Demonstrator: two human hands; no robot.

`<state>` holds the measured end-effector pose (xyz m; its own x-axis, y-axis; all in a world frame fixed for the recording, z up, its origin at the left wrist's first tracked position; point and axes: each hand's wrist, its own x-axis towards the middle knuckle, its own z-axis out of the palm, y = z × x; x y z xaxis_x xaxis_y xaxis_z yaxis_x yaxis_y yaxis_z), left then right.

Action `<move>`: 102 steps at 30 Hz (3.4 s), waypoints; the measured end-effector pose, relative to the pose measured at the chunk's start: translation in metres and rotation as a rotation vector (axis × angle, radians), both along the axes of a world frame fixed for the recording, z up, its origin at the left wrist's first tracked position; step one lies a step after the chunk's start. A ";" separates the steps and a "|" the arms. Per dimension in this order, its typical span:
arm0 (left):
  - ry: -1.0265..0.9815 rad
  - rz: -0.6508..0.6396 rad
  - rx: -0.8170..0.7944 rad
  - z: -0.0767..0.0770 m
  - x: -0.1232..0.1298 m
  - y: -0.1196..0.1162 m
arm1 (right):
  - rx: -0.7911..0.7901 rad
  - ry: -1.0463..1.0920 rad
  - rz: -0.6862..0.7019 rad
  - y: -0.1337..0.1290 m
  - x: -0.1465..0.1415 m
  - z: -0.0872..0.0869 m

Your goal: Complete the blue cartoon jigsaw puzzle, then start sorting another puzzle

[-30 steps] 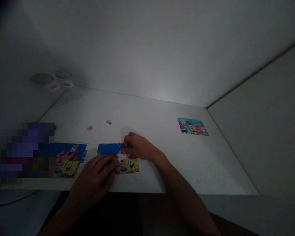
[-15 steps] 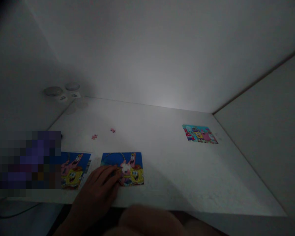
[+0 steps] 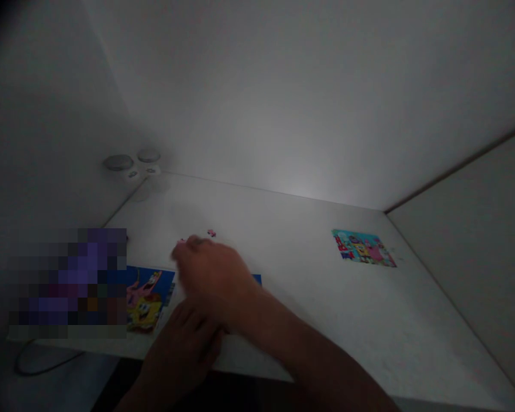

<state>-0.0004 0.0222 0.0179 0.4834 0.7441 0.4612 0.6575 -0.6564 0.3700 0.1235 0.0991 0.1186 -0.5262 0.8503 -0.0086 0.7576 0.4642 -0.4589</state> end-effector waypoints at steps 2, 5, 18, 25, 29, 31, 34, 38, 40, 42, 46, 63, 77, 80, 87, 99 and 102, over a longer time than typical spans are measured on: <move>0.002 -0.019 -0.024 0.005 -0.001 0.000 | 0.091 -0.084 -0.211 0.038 0.005 -0.016; -0.004 -0.023 -0.032 0.009 -0.003 -0.001 | 0.087 -0.148 -0.216 0.069 0.012 -0.050; 0.002 -0.039 -0.047 0.008 -0.004 -0.002 | -0.115 -0.065 -0.172 0.080 0.035 -0.061; 0.021 -0.042 -0.078 0.012 -0.005 -0.004 | -0.225 0.077 -0.096 0.069 0.053 -0.050; 0.020 -0.039 -0.083 0.014 -0.004 -0.004 | -0.542 0.369 -0.034 0.038 0.081 -0.044; 0.024 -0.033 -0.081 0.014 -0.003 -0.004 | -0.738 0.460 -0.055 0.022 0.091 -0.046; 0.041 -0.026 -0.077 0.014 -0.001 -0.003 | -0.838 0.504 -0.100 0.004 0.095 -0.053; 0.063 -0.024 -0.058 0.013 0.000 -0.002 | -0.820 0.550 -0.122 -0.001 0.089 -0.062; 0.080 -0.023 -0.050 0.012 0.000 -0.001 | -0.826 0.557 -0.112 -0.001 0.088 -0.064; 0.097 -0.029 -0.034 0.011 0.000 0.000 | -0.834 0.552 -0.096 0.000 0.088 -0.065; 0.109 -0.040 -0.013 0.009 -0.001 -0.001 | -0.791 0.525 -0.069 -0.001 0.089 -0.066; 0.100 -0.036 -0.020 0.010 -0.001 0.000 | -0.465 0.289 0.161 -0.004 0.089 -0.057; 0.093 -0.031 -0.017 0.011 -0.001 -0.001 | -0.447 0.303 0.229 -0.006 0.083 -0.050; 0.098 -0.029 -0.020 0.012 0.000 -0.001 | -0.431 0.271 0.215 -0.007 0.083 -0.048; 0.093 -0.024 -0.017 0.010 0.000 -0.001 | -0.436 0.272 0.238 -0.007 0.084 -0.044; 0.105 -0.041 -0.033 0.011 -0.001 -0.001 | -0.516 0.371 -0.002 -0.006 0.088 -0.057; 0.104 -0.041 -0.037 0.012 -0.001 0.000 | -0.495 0.409 -0.027 -0.006 0.087 -0.056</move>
